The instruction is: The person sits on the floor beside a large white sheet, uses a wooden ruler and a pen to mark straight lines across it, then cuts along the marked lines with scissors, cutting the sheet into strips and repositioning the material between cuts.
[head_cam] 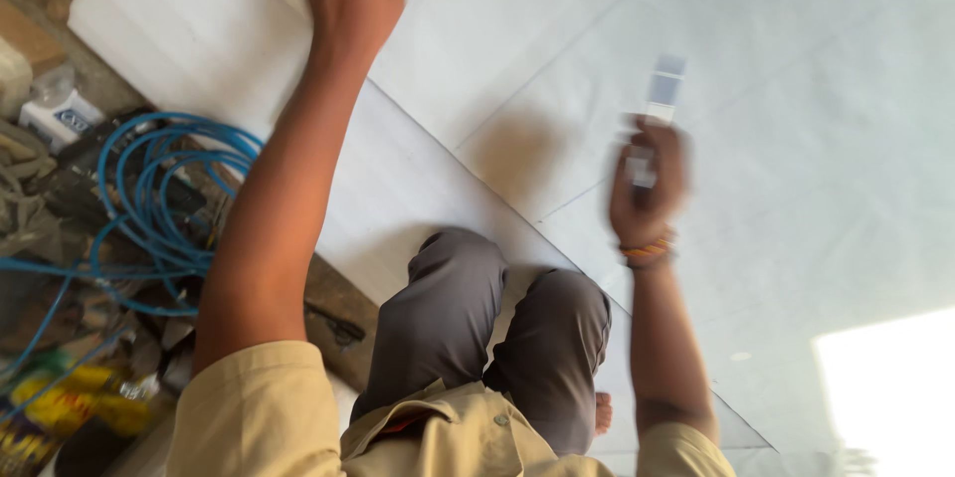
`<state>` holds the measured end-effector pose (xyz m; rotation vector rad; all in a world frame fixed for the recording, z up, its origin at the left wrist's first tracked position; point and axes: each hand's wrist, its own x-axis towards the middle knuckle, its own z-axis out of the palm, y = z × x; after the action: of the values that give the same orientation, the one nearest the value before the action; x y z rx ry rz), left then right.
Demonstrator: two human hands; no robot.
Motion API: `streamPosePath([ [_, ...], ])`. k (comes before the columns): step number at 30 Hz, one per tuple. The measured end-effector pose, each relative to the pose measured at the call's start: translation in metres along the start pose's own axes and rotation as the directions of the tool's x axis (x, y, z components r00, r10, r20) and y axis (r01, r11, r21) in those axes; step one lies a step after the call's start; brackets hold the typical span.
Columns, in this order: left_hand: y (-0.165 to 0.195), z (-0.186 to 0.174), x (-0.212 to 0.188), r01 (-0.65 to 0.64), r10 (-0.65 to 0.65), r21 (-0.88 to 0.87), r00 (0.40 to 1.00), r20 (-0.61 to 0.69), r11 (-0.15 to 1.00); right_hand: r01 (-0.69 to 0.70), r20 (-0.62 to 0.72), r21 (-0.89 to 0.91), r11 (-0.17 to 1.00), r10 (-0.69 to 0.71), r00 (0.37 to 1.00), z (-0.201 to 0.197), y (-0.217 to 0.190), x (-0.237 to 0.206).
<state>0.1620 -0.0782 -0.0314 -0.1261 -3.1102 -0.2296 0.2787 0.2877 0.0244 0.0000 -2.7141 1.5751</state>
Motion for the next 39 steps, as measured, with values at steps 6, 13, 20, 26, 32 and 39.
streamPosePath([
  [6,-0.002,-0.008,-0.090,0.153,-0.169,0.199,0.983,0.068,0.968,-0.085,-0.368,0.200,0.976,0.155,0.917,-0.144,0.009,-0.084],
  [13,0.005,-0.120,-0.147,0.095,-0.090,0.051,0.992,-0.093,0.994,-0.109,-0.525,0.260,0.959,0.236,0.818,-0.195,-0.039,-0.270],
  [20,0.007,-0.185,-0.365,0.284,-0.381,-0.401,0.906,-0.186,0.871,-0.343,-0.592,0.431,0.834,0.549,0.590,-0.188,-0.060,-0.458],
  [26,-0.016,-0.142,-0.528,0.390,-0.543,-0.529,0.823,-0.167,0.754,-0.398,-0.526,0.585,0.706,0.704,0.476,-0.161,-0.042,-0.498],
  [32,-0.005,-0.124,-0.601,0.511,-0.645,-0.536,0.760,-0.084,0.672,-0.476,-0.598,0.377,0.795,0.601,0.531,-0.170,-0.054,-0.485],
  [39,-0.006,-0.123,-0.604,0.581,-0.699,-0.533,0.715,-0.028,0.616,-0.556,-0.656,0.174,0.813,0.517,0.550,-0.161,-0.081,-0.508],
])
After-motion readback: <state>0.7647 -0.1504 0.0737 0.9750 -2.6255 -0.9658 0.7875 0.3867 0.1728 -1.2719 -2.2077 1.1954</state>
